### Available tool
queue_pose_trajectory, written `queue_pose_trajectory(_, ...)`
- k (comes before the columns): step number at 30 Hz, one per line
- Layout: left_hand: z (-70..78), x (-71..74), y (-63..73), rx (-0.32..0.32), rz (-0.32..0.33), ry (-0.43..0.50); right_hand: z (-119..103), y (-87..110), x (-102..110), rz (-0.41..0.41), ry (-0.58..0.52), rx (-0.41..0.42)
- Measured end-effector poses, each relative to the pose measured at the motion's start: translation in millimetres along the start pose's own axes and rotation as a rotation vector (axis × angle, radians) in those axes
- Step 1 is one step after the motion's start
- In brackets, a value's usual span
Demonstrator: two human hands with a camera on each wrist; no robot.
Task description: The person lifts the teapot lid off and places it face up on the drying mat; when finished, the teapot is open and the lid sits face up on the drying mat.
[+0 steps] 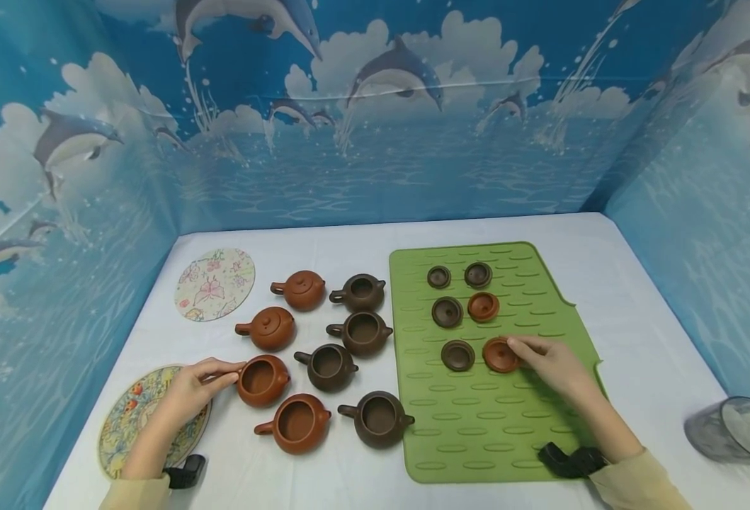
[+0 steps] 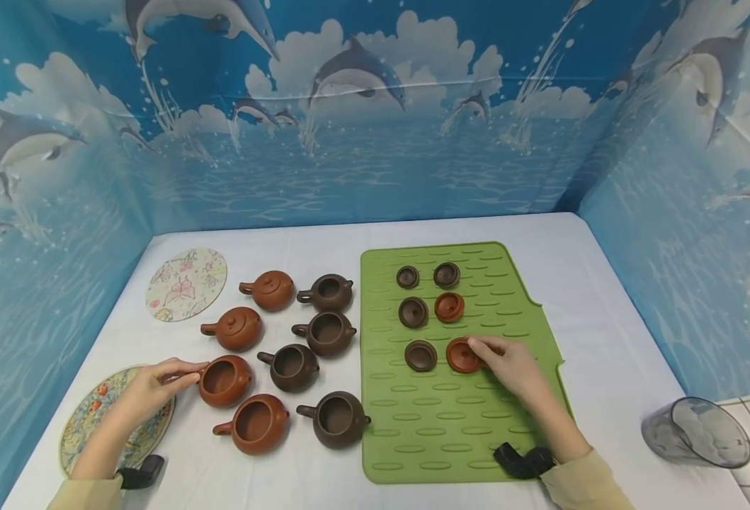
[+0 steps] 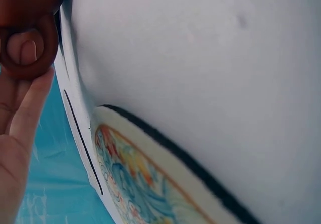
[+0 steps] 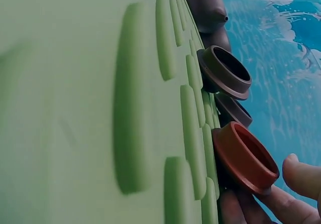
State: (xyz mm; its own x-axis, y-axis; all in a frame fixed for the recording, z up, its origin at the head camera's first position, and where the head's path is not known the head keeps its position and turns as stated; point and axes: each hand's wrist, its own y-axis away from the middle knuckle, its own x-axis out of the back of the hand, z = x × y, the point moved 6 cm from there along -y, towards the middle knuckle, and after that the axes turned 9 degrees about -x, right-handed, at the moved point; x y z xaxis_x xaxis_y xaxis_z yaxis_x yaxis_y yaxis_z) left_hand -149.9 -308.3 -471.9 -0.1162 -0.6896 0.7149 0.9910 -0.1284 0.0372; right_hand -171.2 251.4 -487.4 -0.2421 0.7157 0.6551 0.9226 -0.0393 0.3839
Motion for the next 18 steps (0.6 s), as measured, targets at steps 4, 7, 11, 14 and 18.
queue_pose_trajectory(4, 1.0, 2.9, -1.2, -0.020, 0.003, -0.002, -2.7, 0.0, 0.8, 0.003, 0.012, 0.013)
queue_pose_trajectory(7, 2.5, 5.2, -2.5, -0.044, -0.003, 0.001, -5.6, 0.0, 2.7, 0.002, 0.021, 0.025)
queue_pose_trajectory(11, 7.1, 11.0, -7.1, -0.082, -0.004, -0.010, -17.6, 0.6, 9.5, 0.010, 0.022, 0.052)
queue_pose_trajectory(14, 13.5, 18.8, -13.1, -0.092, 0.016, -0.017, -35.0, -0.3, 14.6, 0.013, 0.000, 0.083)
queue_pose_trajectory(18, 19.1, 29.7, -23.9, -0.085, 0.041, -0.002, -70.0, -4.4, 10.4, -0.013, -0.055, 0.169)
